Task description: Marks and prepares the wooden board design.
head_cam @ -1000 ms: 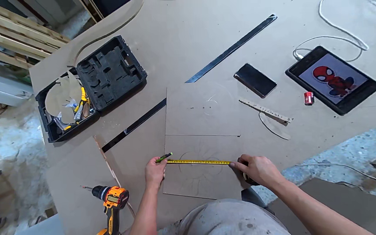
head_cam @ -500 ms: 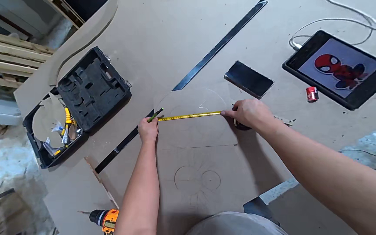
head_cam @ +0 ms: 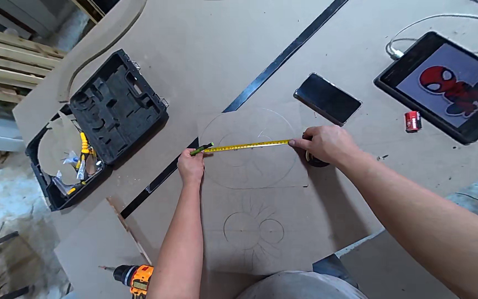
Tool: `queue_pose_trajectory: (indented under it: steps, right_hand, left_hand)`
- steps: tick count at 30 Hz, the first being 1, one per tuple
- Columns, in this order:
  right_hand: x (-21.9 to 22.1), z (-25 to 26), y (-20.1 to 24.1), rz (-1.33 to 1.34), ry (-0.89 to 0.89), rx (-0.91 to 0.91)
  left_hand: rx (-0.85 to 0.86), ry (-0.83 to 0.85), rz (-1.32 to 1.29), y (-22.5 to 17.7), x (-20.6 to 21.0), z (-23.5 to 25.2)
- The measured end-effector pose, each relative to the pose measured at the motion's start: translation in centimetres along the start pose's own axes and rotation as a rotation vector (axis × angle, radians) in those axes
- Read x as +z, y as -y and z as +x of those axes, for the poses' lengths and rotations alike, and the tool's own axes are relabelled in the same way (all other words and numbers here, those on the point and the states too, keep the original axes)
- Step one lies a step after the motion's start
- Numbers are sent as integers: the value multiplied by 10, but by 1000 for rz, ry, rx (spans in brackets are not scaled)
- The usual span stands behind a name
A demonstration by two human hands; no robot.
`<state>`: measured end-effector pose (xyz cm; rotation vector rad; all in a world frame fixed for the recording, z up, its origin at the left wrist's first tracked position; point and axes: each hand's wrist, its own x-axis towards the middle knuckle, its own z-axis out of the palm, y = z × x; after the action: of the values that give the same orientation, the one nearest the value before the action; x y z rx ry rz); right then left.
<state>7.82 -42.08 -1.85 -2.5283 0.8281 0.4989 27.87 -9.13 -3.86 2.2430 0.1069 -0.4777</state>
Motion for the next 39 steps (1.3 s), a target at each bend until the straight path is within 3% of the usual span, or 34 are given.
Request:
queue_pose_trajectory:
  steps: [39]
  right_hand:
    - [0, -1, 1, 11, -21, 18]
  left_hand:
    - [4, 11, 41, -2, -1, -1]
